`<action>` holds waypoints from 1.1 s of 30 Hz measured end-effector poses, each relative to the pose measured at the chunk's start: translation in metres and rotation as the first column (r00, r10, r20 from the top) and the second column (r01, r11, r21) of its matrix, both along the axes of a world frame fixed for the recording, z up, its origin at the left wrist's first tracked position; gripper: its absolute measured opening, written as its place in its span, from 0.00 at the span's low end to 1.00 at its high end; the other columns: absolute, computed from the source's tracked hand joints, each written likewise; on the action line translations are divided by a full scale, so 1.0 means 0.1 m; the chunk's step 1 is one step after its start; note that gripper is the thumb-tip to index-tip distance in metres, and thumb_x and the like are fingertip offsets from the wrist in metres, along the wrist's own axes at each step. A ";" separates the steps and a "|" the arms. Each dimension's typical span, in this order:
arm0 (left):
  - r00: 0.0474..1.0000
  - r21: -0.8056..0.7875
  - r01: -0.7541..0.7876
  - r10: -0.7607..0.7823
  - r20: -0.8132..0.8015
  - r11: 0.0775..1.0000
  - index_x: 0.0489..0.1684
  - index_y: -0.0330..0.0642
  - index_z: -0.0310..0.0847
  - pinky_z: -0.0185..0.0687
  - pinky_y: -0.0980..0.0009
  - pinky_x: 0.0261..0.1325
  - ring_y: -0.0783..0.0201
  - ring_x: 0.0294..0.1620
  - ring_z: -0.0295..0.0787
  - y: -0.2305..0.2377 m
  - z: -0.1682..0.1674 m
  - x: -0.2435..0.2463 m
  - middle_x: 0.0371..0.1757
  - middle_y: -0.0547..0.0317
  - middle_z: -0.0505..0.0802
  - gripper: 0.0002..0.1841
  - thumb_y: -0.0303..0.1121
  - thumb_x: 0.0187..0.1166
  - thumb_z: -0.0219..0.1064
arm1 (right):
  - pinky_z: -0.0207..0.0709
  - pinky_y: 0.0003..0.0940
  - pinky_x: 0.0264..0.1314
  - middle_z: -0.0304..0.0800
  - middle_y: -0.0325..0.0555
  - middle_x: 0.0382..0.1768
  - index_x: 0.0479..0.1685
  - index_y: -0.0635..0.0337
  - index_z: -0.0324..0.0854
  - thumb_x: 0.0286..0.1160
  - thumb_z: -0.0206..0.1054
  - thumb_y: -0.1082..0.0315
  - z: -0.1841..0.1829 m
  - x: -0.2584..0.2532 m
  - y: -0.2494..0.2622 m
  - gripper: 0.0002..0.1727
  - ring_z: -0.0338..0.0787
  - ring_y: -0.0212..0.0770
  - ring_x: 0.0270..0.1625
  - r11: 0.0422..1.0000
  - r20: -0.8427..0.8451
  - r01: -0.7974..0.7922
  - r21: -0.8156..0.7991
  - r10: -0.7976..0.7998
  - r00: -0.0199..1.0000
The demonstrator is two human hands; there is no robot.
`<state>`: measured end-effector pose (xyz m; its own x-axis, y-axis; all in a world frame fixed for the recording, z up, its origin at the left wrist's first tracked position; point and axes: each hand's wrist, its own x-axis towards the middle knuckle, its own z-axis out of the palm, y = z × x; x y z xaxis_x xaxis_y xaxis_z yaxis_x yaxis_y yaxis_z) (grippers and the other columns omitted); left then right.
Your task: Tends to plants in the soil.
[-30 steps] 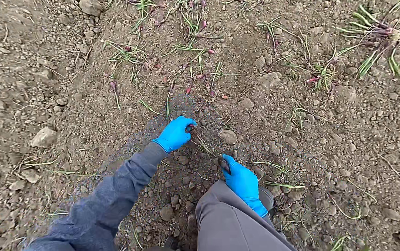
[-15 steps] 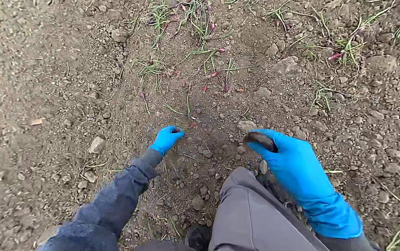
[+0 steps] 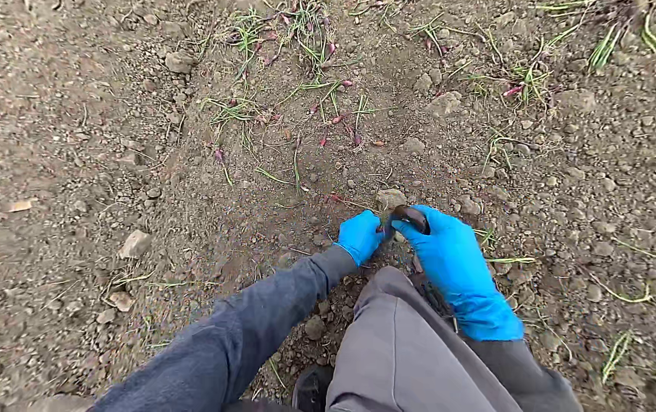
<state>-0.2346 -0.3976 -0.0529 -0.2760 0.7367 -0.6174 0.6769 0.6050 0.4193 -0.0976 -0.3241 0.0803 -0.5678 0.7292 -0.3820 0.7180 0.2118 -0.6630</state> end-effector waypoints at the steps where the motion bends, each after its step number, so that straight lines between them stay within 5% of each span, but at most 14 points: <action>1: 0.999 0.033 0.008 -0.009 0.052 0.999 0.54 0.43 0.90 0.87 0.43 0.60 0.48 0.60 0.90 -0.06 -0.05 0.01 0.59 0.47 0.90 0.13 0.40 0.82 0.69 | 0.83 0.46 0.36 0.94 0.35 0.35 0.52 0.40 0.92 0.77 0.76 0.55 0.27 0.10 0.02 0.09 0.91 0.37 0.35 0.998 -0.116 0.059 0.039 -0.054 0.992; 3: 0.968 0.113 -0.106 0.077 0.238 0.988 0.69 0.40 0.84 0.85 0.49 0.68 0.52 0.60 0.90 -0.28 -0.03 -0.17 0.61 0.46 0.91 0.17 0.31 0.83 0.68 | 0.85 0.24 0.36 0.95 0.25 0.39 0.53 0.38 0.92 0.75 0.76 0.59 0.64 0.23 0.04 0.10 0.90 0.22 0.35 0.985 -0.376 0.167 0.042 -0.140 0.916; 5: 0.913 0.116 -0.294 0.243 0.329 0.949 0.68 0.42 0.82 0.90 0.56 0.63 0.60 0.52 0.95 -0.52 0.09 -0.50 0.56 0.53 0.95 0.14 0.29 0.87 0.64 | 0.82 0.19 0.33 0.94 0.26 0.38 0.53 0.44 0.91 0.76 0.76 0.64 0.61 0.16 0.07 0.10 0.87 0.21 0.32 0.976 -0.532 0.220 -0.011 -0.192 0.825; 8: 0.896 0.106 -0.423 0.398 0.197 0.900 0.54 0.46 0.88 0.93 0.58 0.51 0.64 0.39 0.96 -0.71 0.28 -0.93 0.44 0.60 0.97 0.07 0.31 0.84 0.68 | 0.85 0.43 0.42 0.94 0.36 0.37 0.51 0.45 0.92 0.76 0.76 0.59 -0.25 -0.18 0.00 0.09 0.91 0.34 0.38 0.991 -0.300 0.112 -0.072 -0.129 0.945; 10: 0.939 0.148 -0.342 0.344 0.011 0.928 0.50 0.53 0.93 0.91 0.56 0.58 0.67 0.47 0.96 -0.67 0.38 -0.98 0.47 0.64 0.98 0.07 0.35 0.83 0.69 | 0.83 0.61 0.57 0.96 0.46 0.46 0.57 0.46 0.90 0.80 0.73 0.54 -0.96 -0.40 -0.18 0.13 0.94 0.48 0.51 0.984 -0.063 -0.049 -0.174 0.039 0.997; 12: 0.982 0.215 -0.111 0.140 -0.127 0.970 0.52 0.53 0.95 0.87 0.51 0.63 0.61 0.56 0.93 -0.57 0.30 -0.83 0.52 0.59 0.96 0.11 0.34 0.84 0.65 | 0.81 0.61 0.63 0.95 0.47 0.51 0.62 0.46 0.89 0.81 0.71 0.53 -1.14 -0.44 -0.27 0.16 0.93 0.50 0.57 0.965 0.011 -0.107 -0.238 0.112 0.994; 14: 0.967 0.219 0.181 -0.134 -0.215 0.959 0.51 0.46 0.94 0.84 0.45 0.64 0.48 0.61 0.91 -0.54 -0.03 -0.60 0.54 0.48 0.94 0.11 0.31 0.83 0.64 | 0.83 0.59 0.58 0.95 0.47 0.47 0.60 0.48 0.90 0.80 0.73 0.56 -0.82 -0.30 -0.27 0.15 0.93 0.48 0.52 0.978 -0.056 -0.074 -0.195 0.064 0.996; 16: 0.942 0.173 0.312 -0.280 -0.188 0.934 0.48 0.43 0.93 0.81 0.43 0.66 0.42 0.63 0.87 -0.57 -0.37 -0.43 0.56 0.44 0.92 0.09 0.31 0.81 0.66 | 0.87 0.47 0.49 0.97 0.37 0.43 0.57 0.43 0.92 0.77 0.76 0.59 -0.29 -0.08 -0.19 0.12 0.94 0.37 0.45 0.993 -0.195 0.006 -0.120 -0.030 0.980; 18: 0.964 0.203 0.236 -0.203 -0.169 0.950 0.53 0.49 0.95 0.80 0.47 0.70 0.48 0.65 0.86 -0.59 -0.39 -0.45 0.60 0.49 0.92 0.11 0.36 0.84 0.65 | 0.91 0.31 0.48 0.98 0.27 0.45 0.58 0.39 0.92 0.75 0.77 0.64 0.12 0.11 -0.10 0.15 0.94 0.26 0.45 0.992 -0.367 0.076 -0.098 -0.108 0.924; 20: 0.970 0.261 0.142 -0.081 -0.231 0.955 0.59 0.54 0.94 0.80 0.48 0.68 0.50 0.63 0.88 -0.54 -0.24 -0.60 0.58 0.51 0.93 0.13 0.38 0.85 0.65 | 0.91 0.30 0.51 0.97 0.28 0.47 0.60 0.41 0.91 0.76 0.76 0.65 0.17 0.15 -0.08 0.15 0.94 0.26 0.48 0.989 -0.377 0.127 -0.081 -0.149 0.914; 22: 0.947 0.210 0.156 -0.086 -0.310 0.965 0.68 0.52 0.89 0.80 0.46 0.68 0.47 0.64 0.88 -0.34 -0.19 -0.81 0.59 0.48 0.92 0.17 0.39 0.85 0.65 | 0.88 0.45 0.52 0.97 0.35 0.44 0.59 0.42 0.91 0.77 0.76 0.58 -0.27 0.03 -0.09 0.14 0.94 0.35 0.47 0.992 -0.181 0.117 -0.036 -0.122 0.976; 25: 0.916 0.113 0.230 -0.176 -0.361 0.967 0.58 0.49 0.91 0.80 0.45 0.69 0.49 0.62 0.91 -0.15 -0.14 -1.18 0.54 0.51 0.96 0.14 0.39 0.87 0.61 | 0.80 0.65 0.64 0.96 0.50 0.52 0.65 0.45 0.89 0.82 0.70 0.52 -1.00 -0.16 -0.11 0.18 0.92 0.54 0.59 0.995 0.092 0.037 -0.097 -0.028 0.995; 29: 0.877 -0.073 -0.067 0.024 -0.479 0.995 0.59 0.48 0.88 0.83 0.32 0.54 0.37 0.54 0.94 -0.77 0.24 -2.00 0.47 0.42 0.96 0.14 0.39 0.89 0.57 | 0.80 0.67 0.60 0.95 0.53 0.50 0.61 0.49 0.90 0.83 0.70 0.52 -1.03 -0.17 -0.15 0.17 0.92 0.57 0.57 0.991 0.096 0.072 -0.112 -0.061 0.994; 33: 0.865 -0.033 -0.321 0.278 -0.417 0.947 0.64 0.46 0.88 0.79 0.28 0.65 0.36 0.60 0.92 -2.04 0.65 -2.63 0.54 0.41 0.96 0.18 0.43 0.94 0.53 | 0.78 0.67 0.65 0.95 0.53 0.53 0.60 0.48 0.90 0.82 0.70 0.51 -1.06 -0.24 -0.13 0.17 0.91 0.57 0.61 0.987 0.152 0.093 -0.134 -0.072 0.986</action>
